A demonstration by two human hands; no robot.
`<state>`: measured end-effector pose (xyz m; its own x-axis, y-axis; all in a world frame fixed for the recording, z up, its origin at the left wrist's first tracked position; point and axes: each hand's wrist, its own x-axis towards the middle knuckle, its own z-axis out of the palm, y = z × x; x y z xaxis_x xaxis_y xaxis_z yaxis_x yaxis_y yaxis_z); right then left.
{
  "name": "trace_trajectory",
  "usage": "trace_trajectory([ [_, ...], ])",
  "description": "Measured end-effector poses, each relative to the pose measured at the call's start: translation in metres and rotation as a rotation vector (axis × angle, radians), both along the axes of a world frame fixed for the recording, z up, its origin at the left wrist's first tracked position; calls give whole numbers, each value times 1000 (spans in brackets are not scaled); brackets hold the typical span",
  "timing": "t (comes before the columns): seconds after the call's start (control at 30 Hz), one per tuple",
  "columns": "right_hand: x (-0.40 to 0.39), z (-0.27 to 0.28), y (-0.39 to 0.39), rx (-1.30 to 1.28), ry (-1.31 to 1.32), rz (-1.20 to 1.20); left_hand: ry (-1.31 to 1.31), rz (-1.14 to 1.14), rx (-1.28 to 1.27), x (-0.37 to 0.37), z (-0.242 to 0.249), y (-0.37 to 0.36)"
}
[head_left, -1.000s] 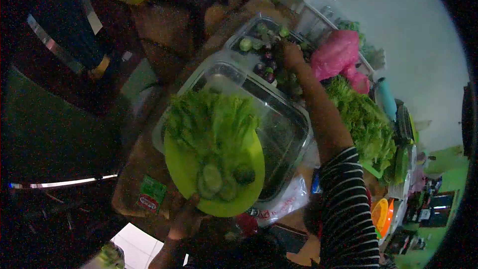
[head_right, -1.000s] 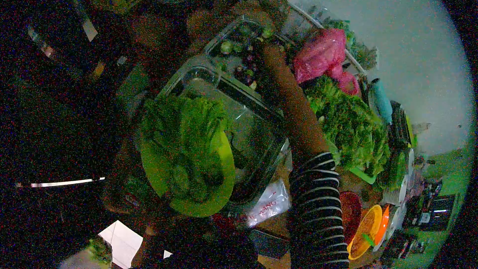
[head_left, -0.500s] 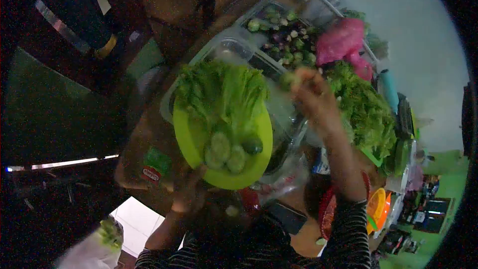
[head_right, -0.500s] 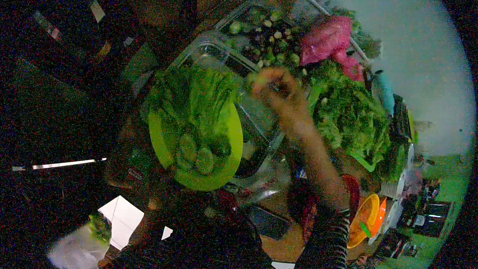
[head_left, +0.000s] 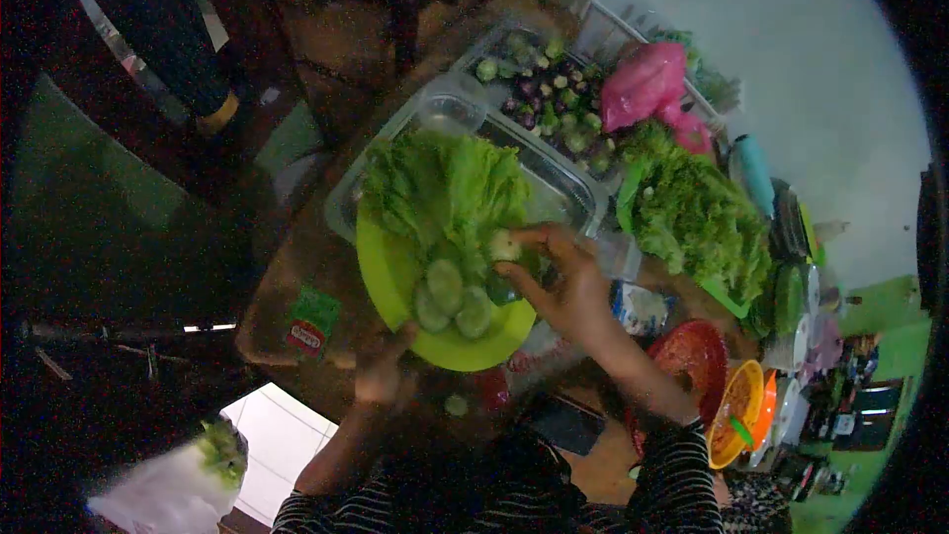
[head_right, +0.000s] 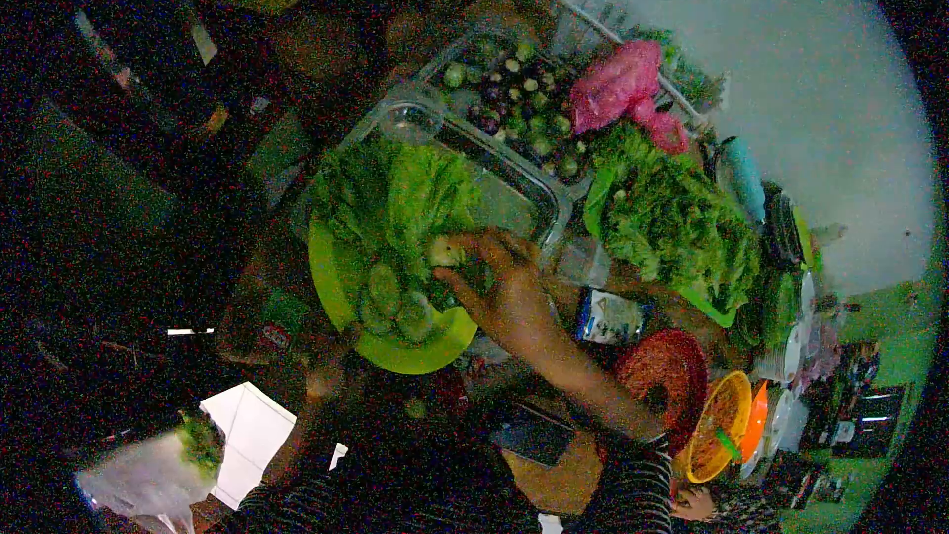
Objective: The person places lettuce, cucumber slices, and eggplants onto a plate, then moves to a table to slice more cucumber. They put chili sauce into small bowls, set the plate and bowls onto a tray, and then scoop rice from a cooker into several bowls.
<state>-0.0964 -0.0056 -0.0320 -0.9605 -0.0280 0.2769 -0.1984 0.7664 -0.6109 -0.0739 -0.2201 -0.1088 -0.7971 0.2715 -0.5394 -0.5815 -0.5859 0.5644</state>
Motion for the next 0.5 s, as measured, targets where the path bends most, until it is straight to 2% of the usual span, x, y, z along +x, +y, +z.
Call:
trace_trajectory([
  [0.07,1,6,0,143,42,-15,-46,8,-56,1,8,1],
  [0.2,2,6,1,85,91,-33,-17,11,-88,-1,13,4],
  [0.27,10,11,-1,118,75,-64,16,0,-76,-3,4,4],
  [0.43,17,11,-15,-7,-41,-57,34,-31,-100,-5,-6,5],
  [0.5,19,13,-15,20,-82,-22,114,-113,-314,-4,-19,0],
])
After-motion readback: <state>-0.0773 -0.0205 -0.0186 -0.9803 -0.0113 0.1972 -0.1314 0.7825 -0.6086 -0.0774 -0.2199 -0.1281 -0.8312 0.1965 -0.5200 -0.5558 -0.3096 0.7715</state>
